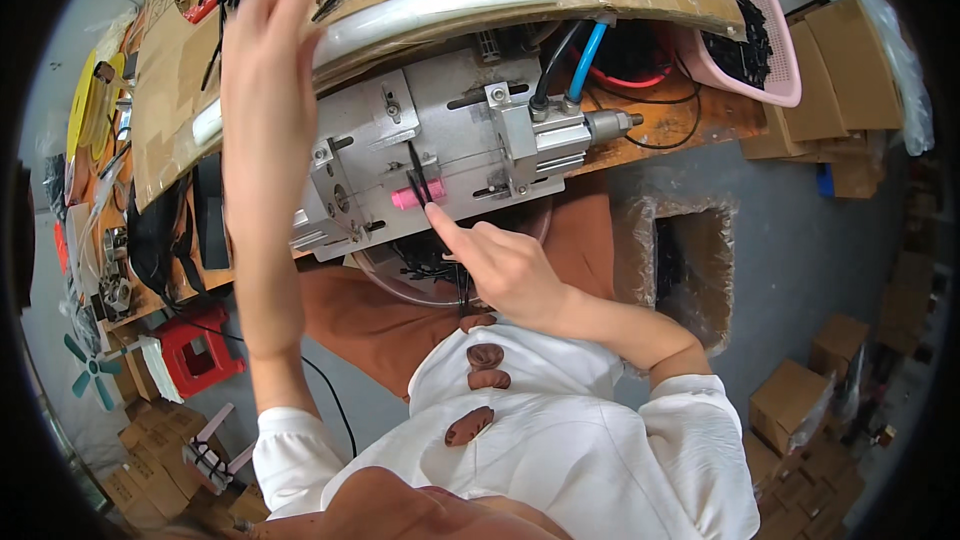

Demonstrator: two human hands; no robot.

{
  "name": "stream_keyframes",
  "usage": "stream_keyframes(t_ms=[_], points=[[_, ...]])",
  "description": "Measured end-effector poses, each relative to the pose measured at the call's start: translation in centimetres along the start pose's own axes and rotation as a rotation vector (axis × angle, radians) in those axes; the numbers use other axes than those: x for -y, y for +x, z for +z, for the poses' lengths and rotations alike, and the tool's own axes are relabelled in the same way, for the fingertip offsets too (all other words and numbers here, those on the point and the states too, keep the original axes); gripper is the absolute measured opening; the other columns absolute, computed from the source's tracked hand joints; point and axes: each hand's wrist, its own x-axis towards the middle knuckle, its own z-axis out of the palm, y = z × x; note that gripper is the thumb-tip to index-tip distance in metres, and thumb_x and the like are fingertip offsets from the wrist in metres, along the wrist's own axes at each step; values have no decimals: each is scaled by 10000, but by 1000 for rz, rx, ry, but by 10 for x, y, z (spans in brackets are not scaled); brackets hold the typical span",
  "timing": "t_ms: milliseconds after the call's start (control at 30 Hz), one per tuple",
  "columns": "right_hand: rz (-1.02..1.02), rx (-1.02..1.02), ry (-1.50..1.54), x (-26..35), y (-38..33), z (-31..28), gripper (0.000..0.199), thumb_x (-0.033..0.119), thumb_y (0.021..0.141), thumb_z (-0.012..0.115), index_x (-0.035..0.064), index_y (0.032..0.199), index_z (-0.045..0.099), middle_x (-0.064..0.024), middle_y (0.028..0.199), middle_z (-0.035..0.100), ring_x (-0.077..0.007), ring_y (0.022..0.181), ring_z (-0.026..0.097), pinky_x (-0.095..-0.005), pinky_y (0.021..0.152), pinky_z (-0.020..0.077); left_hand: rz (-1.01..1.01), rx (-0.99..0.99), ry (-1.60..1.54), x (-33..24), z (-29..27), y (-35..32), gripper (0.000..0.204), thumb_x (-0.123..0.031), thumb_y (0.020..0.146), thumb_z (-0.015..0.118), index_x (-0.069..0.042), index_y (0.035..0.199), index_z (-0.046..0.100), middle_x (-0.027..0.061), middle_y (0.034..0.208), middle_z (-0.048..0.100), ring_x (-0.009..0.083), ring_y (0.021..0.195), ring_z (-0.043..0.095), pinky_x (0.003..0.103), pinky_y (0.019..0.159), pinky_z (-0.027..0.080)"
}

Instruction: The person picks up black cable ties from a cardboard box, inserts each one into a pneumatic machine on a workbench to process it, and then places the finished items into a pink plastic container.

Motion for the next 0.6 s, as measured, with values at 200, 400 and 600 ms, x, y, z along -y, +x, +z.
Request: stream_keyframes(t_ms=[200, 400, 600], points=[[-25, 70, -61, -1, 7, 16, 606, -30, 733, 612, -64, 1318, 459, -62, 740, 592, -176, 615, 557, -303, 527, 467, -4, 205, -67, 37, 17, 58, 277, 25, 768, 598, 17, 1045, 588, 186, 928, 571, 368, 885, 535, 393, 819, 437], [-40, 165, -181, 10, 29, -16, 571, 7, 735, 668, 8, 1289, 530, -49, 673, 524, -187, 580, 547, -292, 496, 458, 105, -51, -80, 24, -3, 15, 325, 81, 748, 548, 4, 1062, 571, 131, 935, 558, 311, 867, 516, 391, 774, 427], [-415, -230, -688, -55, 188, -67, 327, 18, 788, 609, 0, 1114, 613, -47, 776, 614, -145, 601, 555, -300, 532, 458, -140, 229, -176, -56, -30, -119, 569, 68, 734, 611, 53, 1291, 497, 121, 961, 573, 249, 868, 523, 351, 759, 437]])
